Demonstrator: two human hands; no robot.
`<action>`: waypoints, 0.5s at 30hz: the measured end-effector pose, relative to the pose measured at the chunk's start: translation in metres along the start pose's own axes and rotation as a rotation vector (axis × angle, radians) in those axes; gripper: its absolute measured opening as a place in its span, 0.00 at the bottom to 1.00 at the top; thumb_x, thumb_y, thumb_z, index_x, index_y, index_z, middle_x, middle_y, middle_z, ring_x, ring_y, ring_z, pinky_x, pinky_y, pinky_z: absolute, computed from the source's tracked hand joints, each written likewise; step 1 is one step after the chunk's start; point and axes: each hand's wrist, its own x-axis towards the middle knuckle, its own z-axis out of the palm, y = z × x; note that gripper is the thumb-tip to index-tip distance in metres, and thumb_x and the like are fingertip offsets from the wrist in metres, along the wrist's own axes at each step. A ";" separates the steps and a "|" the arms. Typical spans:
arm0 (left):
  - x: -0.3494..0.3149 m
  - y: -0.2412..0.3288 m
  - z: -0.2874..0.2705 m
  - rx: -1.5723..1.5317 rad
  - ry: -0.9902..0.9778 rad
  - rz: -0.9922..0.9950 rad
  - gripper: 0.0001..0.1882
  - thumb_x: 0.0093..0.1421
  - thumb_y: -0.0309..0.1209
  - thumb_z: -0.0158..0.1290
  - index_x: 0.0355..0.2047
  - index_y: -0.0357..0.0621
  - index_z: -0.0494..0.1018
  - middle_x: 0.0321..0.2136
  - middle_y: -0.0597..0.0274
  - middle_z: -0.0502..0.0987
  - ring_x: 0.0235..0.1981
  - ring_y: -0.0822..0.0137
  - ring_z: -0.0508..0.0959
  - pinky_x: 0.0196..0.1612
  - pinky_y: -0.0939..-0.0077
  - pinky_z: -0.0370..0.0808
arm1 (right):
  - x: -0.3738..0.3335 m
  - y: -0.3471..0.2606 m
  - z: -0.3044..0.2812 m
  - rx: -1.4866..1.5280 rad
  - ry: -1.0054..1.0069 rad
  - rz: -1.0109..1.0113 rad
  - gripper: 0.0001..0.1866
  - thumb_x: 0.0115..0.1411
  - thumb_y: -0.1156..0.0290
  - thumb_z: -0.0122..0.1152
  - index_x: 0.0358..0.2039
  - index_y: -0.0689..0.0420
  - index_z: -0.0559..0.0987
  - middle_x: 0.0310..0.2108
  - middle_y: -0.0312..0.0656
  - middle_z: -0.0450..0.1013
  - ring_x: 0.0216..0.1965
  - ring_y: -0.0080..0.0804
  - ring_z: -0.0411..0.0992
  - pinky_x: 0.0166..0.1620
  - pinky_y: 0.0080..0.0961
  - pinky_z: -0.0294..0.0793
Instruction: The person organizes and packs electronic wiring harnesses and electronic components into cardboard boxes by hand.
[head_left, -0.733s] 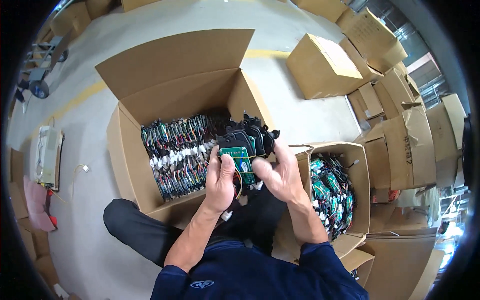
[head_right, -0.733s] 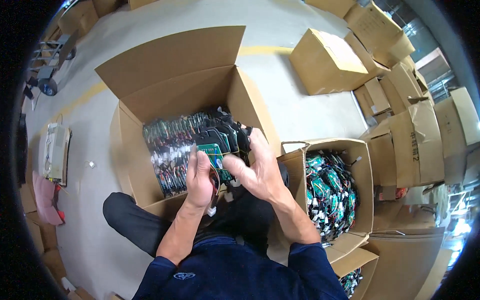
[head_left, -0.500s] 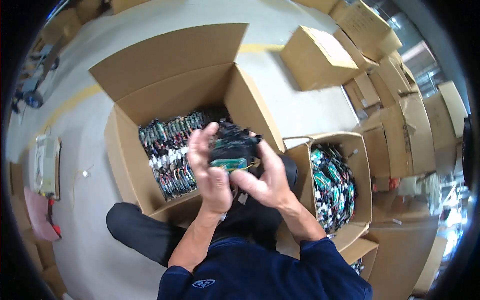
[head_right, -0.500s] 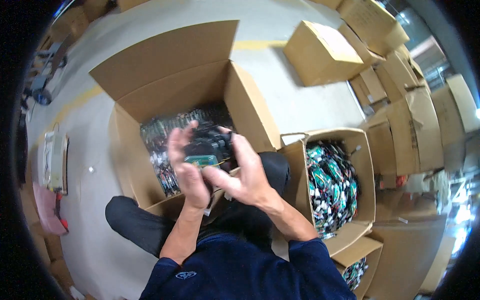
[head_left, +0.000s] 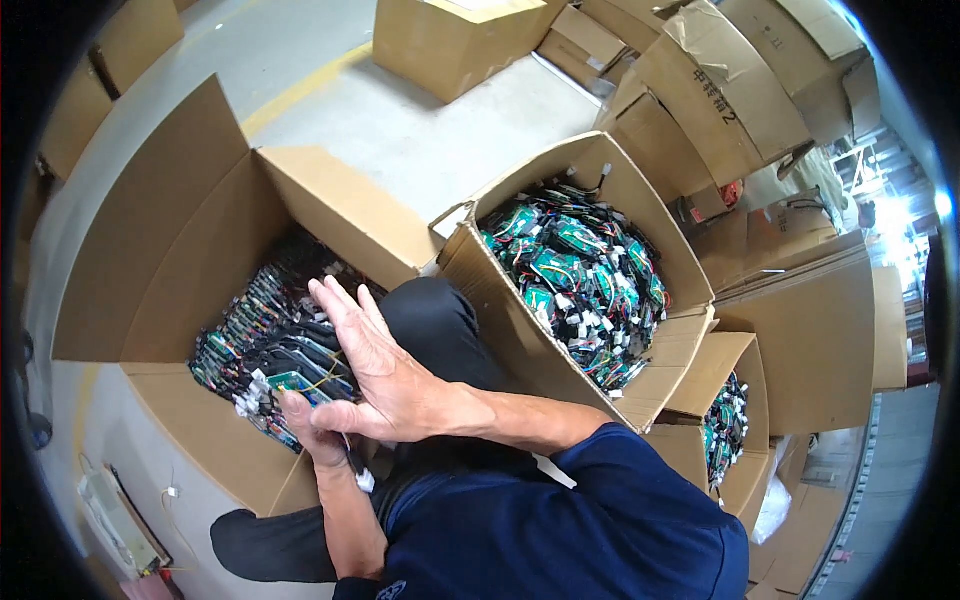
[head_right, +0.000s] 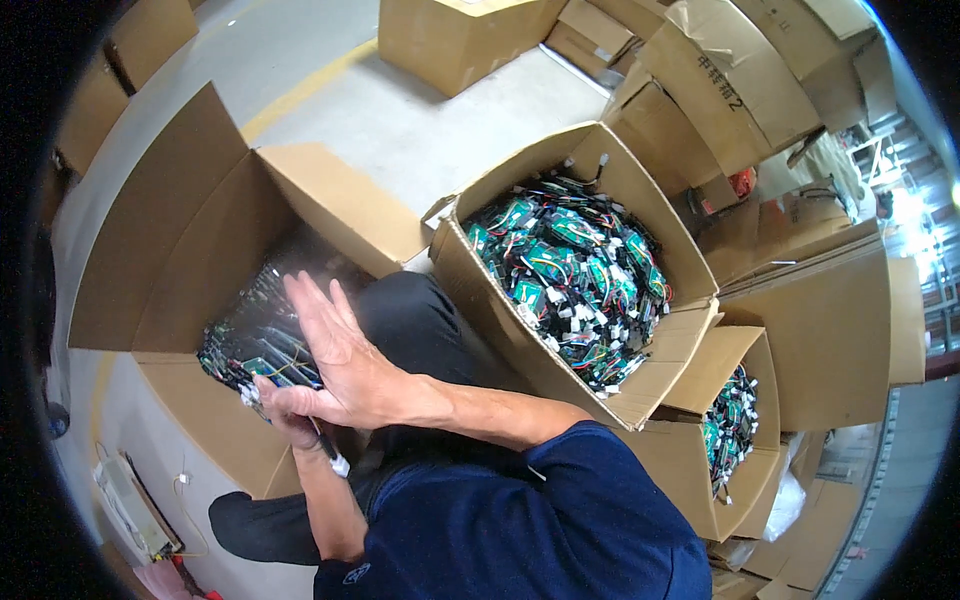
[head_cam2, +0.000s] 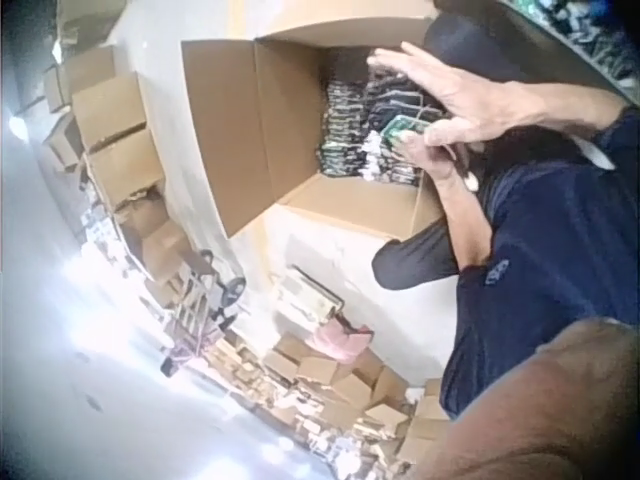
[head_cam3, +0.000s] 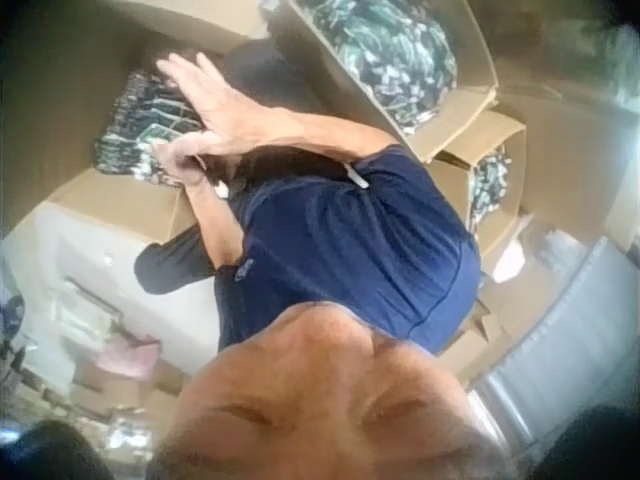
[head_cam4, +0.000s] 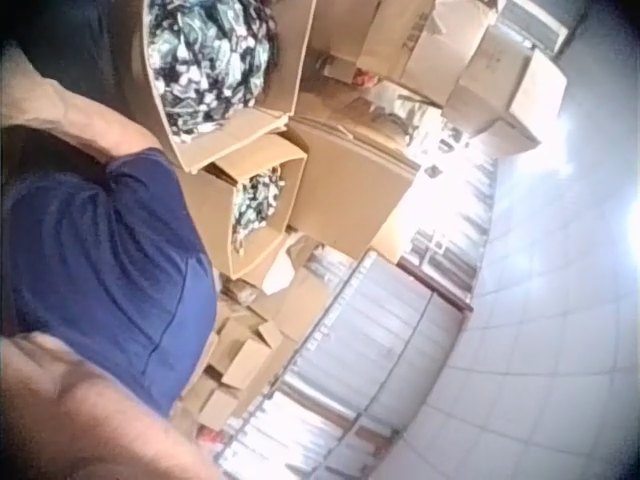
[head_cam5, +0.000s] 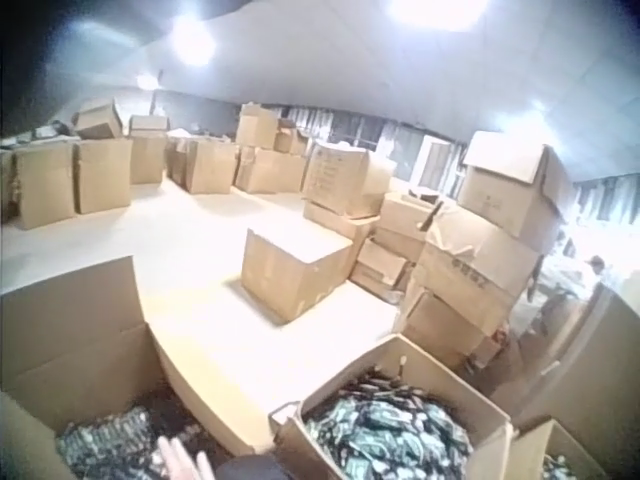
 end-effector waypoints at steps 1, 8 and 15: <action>0.002 0.003 0.018 -0.092 0.012 -0.012 0.36 0.71 0.56 0.45 0.65 0.38 0.65 0.59 0.49 0.73 0.60 0.55 0.73 0.64 0.55 0.69 | -0.001 0.004 -0.010 0.002 0.006 0.004 0.58 0.61 0.46 0.67 0.74 0.69 0.44 0.74 0.66 0.47 0.77 0.60 0.43 0.76 0.56 0.37; 0.026 0.026 0.022 -0.616 -0.129 -0.280 0.41 0.68 0.60 0.49 0.63 0.34 0.63 0.51 0.42 0.72 0.48 0.45 0.77 0.56 0.46 0.78 | -0.024 0.155 -0.204 -0.657 0.310 0.222 0.34 0.59 0.61 0.73 0.60 0.68 0.73 0.64 0.58 0.68 0.66 0.53 0.67 0.67 0.43 0.66; 0.027 0.024 0.018 -0.597 -0.062 -0.229 0.43 0.65 0.59 0.53 0.64 0.35 0.59 0.50 0.46 0.70 0.48 0.49 0.76 0.53 0.53 0.79 | -0.161 0.301 -0.289 -0.959 0.106 0.705 0.27 0.60 0.52 0.68 0.52 0.57 0.78 0.48 0.58 0.78 0.52 0.57 0.75 0.55 0.50 0.74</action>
